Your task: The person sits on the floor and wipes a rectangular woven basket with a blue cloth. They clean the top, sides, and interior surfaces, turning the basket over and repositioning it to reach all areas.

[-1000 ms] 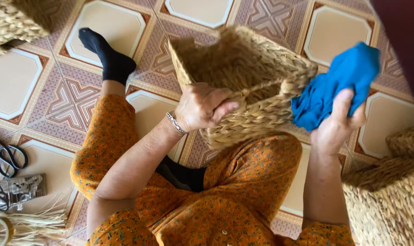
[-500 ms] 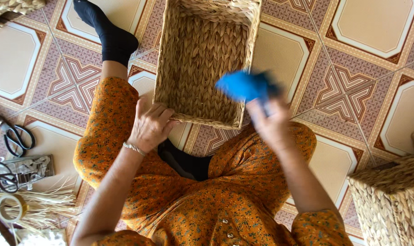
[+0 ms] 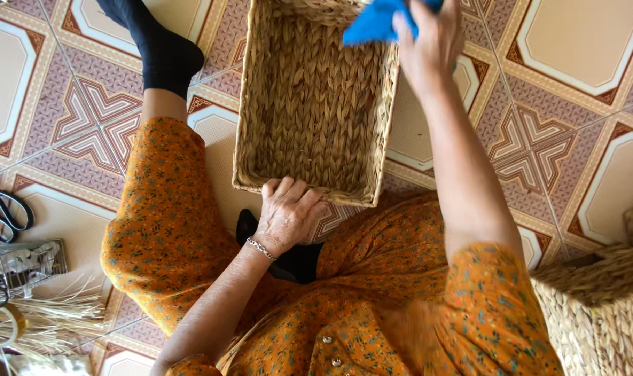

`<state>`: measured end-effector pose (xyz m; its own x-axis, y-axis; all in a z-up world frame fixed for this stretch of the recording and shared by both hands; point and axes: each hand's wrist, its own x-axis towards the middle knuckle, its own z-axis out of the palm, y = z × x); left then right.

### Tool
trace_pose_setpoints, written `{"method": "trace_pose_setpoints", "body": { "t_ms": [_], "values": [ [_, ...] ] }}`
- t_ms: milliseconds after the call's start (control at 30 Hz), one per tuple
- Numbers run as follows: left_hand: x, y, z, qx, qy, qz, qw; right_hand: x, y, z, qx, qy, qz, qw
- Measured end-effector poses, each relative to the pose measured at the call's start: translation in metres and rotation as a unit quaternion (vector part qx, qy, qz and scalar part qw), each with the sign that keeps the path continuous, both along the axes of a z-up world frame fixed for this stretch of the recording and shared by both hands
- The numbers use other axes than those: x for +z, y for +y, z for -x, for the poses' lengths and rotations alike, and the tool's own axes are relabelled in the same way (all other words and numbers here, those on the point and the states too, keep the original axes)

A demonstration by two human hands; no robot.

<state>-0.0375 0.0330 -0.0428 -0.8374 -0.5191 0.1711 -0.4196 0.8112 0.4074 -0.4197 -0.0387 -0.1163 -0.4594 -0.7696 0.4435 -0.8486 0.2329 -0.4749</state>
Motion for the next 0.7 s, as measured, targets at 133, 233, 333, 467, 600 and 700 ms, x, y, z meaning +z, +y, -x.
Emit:
{"method": "trace_pose_setpoints", "body": {
  "t_ms": [133, 233, 333, 467, 600, 700],
  "values": [
    [-0.002, 0.004, 0.004, 0.022, -0.002, 0.034, 0.999, 0.004, -0.007, 0.001, -0.010, 0.007, -0.040, 0.999],
    [-0.006, 0.006, 0.009, 0.029, 0.010, 0.040, 0.999, 0.023, 0.048, -0.034, 0.024, -0.110, -0.148, 0.983],
    [-0.008, 0.008, 0.005, 0.030, 0.024, 0.048, 0.998, 0.056, 0.125, -0.086, 0.122, 0.008, -0.106, 0.987],
    [-0.005, 0.009, 0.005, 0.032, 0.041, 0.042, 0.998, 0.099, 0.192, -0.142, 0.174, -0.051, -0.105, 0.978],
    [-0.002, 0.011, 0.008, 0.032, 0.047, 0.035, 0.998, 0.113, 0.213, -0.143, 0.178, -0.074, -0.176, 0.965],
    [-0.002, 0.006, 0.007, 0.024, 0.034, 0.032, 0.999, 0.108, 0.182, -0.107, 0.169, -0.228, -0.090, 0.955]
  ]
}}
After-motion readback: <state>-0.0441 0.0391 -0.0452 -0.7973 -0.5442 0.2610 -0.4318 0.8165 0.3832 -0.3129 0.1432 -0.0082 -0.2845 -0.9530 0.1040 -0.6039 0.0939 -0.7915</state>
